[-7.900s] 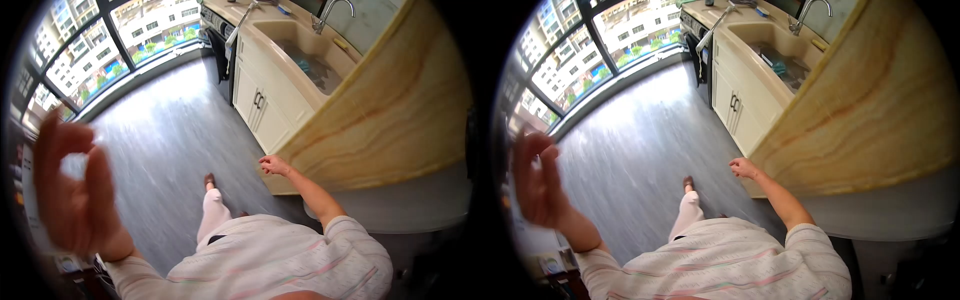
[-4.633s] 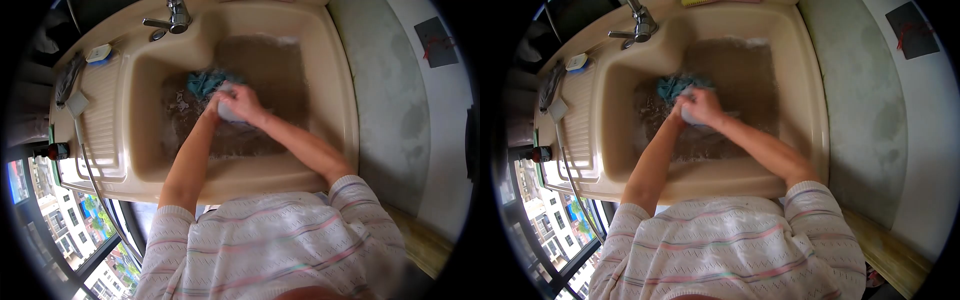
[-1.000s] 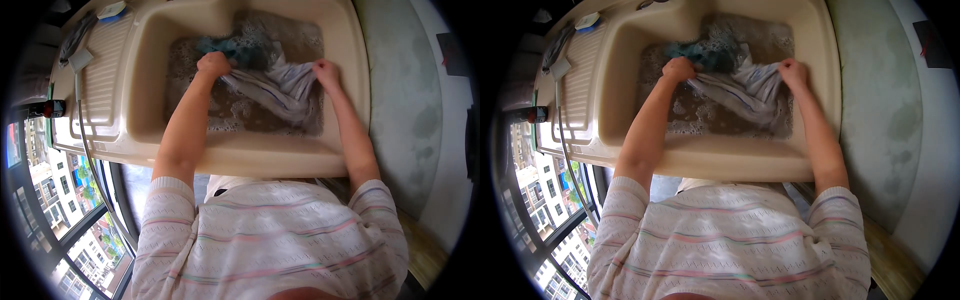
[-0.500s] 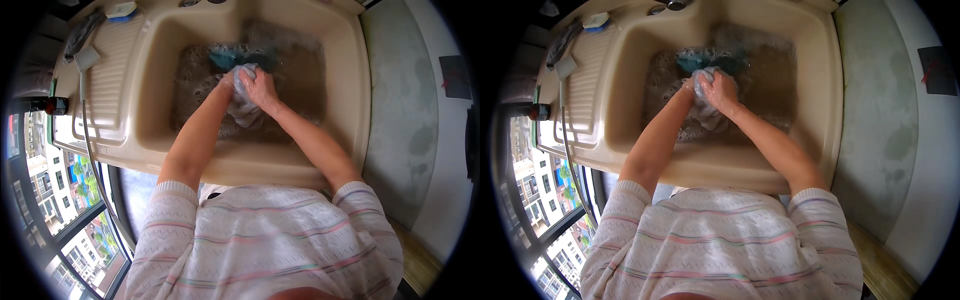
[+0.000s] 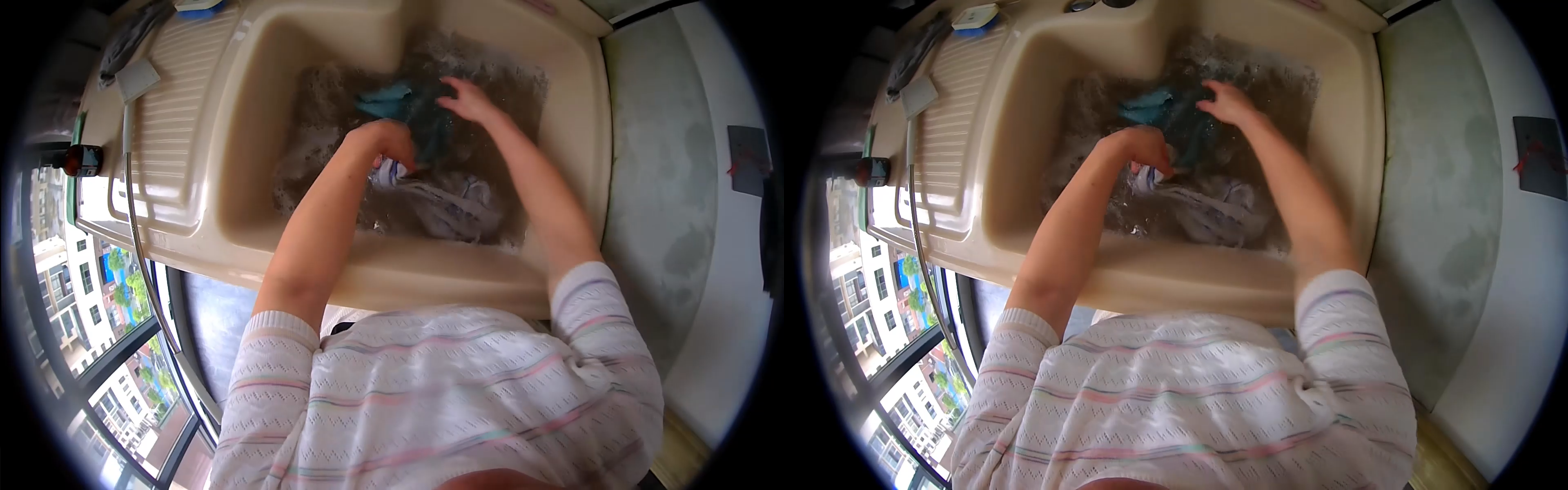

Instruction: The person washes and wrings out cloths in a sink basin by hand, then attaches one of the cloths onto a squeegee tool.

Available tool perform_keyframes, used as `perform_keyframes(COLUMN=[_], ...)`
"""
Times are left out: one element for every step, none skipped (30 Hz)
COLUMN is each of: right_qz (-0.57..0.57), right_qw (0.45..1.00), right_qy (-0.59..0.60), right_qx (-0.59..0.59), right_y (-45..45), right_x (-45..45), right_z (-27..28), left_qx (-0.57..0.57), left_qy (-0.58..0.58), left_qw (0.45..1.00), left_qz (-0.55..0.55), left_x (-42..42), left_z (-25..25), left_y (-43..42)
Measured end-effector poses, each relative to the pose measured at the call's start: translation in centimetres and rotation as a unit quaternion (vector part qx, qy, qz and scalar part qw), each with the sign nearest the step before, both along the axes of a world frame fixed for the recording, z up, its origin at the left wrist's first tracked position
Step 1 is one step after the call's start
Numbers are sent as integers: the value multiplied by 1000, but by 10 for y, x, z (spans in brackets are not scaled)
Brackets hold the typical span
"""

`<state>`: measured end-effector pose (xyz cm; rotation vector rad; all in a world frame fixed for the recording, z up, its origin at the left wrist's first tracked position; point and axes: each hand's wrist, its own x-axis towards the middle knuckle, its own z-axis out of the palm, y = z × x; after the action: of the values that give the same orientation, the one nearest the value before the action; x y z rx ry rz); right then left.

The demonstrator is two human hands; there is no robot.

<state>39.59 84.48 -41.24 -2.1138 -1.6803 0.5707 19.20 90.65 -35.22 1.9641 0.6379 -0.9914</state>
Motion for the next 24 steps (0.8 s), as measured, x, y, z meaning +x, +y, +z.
perform_keyframes(right_qz=[25,54,82,111,35,5,-24,-53,-82,-84,-84,-84,-87,-69,-50,-31,-14,-51,-84,-117,-174,-230,-283,-276], right_qw=[997,998,995,986,979,981,981,979,989,992,995,996,992,987,977,963,969,965,950,923,894,859,818,783], right_qy=[-9,10,27,41,78,109,139,170,115,93,45,-2,62,68,72,76,118,205,288,367,414,458,500,556], right_qx=[69,9,-53,-114,-187,-158,-131,-103,-49,-7,7,20,-63,-128,-192,-255,-218,-152,-87,-20,-7,10,28,-30], right_y=[10,17,21,25,20,23,27,27,20,19,16,16,14,14,15,15,9,4,-3,-7,-9,-10,-10,-7], right_x=[-10,-22,-33,-43,-59,-50,-32,-18,-14,-9,-11,-21,-37,-42,-45,-50,-44,-32,-16,-7,-8,-12,-18,-32], right_z=[-26,-30,-29,-25,9,1,-12,-20,-7,-26,-48,-58,-43,-42,-42,-35,-23,-14,-6,-3,-3,-5,-7,-12], left_qx=[40,79,117,181,243,302,383,460,531,454,372,284,256,233,210,186,166,144,121,100,79,58,-41,-138], left_qy=[1,2,3,-53,-109,-163,-232,-295,-355,-307,-254,-197,-215,-219,-225,-230,-224,-218,-212,-214,-219,-225,-232,-235], left_qw=[999,996,991,973,943,901,844,773,692,771,839,895,886,880,871,861,841,816,786,775,765,755,719,674], left_qz=[21,42,62,130,198,265,296,322,338,324,305,282,321,352,383,413,464,515,568,585,600,613,654,687], left_x=[-1,-2,-3,-4,-5,-5,-5,-6,-6,-8,-11,-14,-14,-16,-18,-20,-21,-22,-23,-23,-20,-16,-14,-13], left_z=[4,12,16,9,-6,-19,-29,-37,-44,-50,-55,-61,-61,-62,-52,-44,-39,-34,-34,-37,-44,-51,-61,-74], left_y=[1,2,2,4,9,12,14,14,12,12,14,16,16,19,23,26,26,26,24,23,24,25,26,28])
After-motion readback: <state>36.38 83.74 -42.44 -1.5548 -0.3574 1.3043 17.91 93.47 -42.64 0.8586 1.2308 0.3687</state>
